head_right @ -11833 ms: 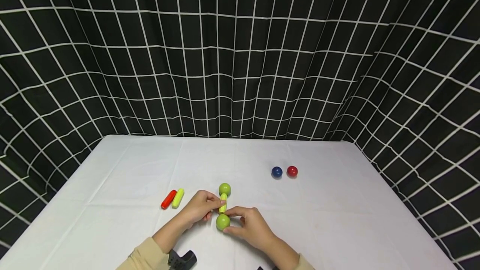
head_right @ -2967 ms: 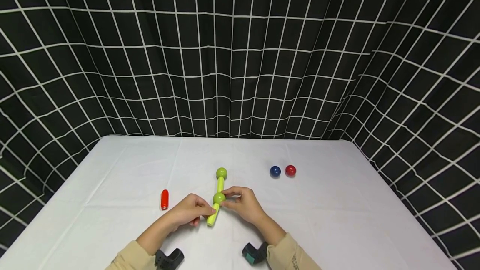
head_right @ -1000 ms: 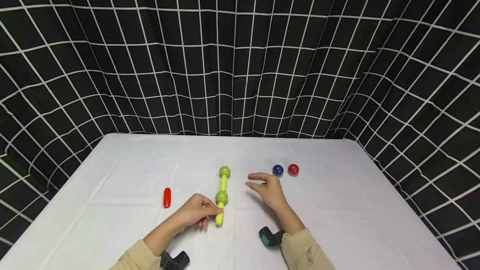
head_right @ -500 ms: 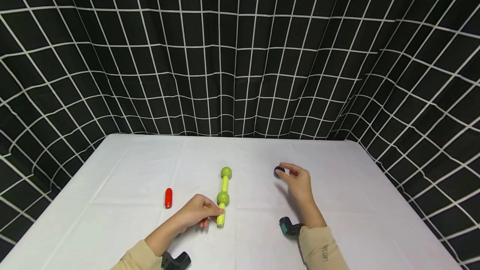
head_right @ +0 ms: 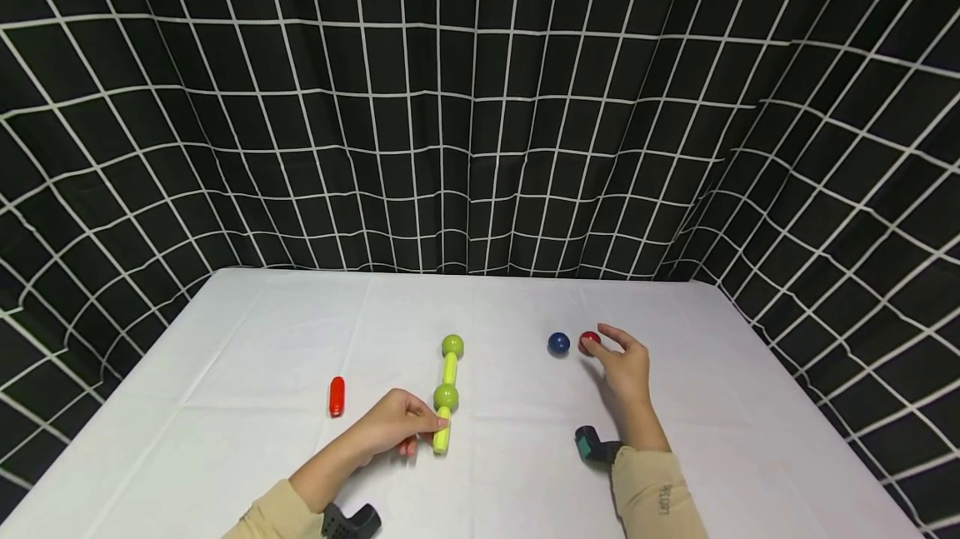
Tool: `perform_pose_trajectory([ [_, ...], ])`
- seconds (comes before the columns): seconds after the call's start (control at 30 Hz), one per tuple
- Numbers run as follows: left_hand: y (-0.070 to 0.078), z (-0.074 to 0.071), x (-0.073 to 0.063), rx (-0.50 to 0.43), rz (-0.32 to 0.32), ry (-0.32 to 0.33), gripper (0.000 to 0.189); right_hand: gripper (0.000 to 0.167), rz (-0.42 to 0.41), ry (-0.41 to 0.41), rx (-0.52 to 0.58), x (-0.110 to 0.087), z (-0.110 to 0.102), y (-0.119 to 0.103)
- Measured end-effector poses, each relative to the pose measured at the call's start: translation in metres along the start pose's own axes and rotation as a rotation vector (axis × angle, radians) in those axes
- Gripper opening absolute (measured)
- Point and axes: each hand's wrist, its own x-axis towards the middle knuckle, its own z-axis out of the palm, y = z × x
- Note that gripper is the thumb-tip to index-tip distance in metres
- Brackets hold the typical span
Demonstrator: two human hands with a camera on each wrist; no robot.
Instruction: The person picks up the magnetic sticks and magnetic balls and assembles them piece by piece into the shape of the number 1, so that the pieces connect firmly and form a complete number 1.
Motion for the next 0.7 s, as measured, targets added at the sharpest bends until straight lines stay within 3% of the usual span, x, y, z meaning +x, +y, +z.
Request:
perform_pose_trajectory([
  [0.2,-0.001,0.000,0.001,0.001,0.000,0.000,0.023,0.058,0.049,-0.046,0.018,0.004,0.001,0.006],
  [0.7,0.002,0.000,-0.001,-0.002,-0.003,-0.002,0.023,0.058,0.068,-0.028,-0.077,0.007,0.008,0.014],
])
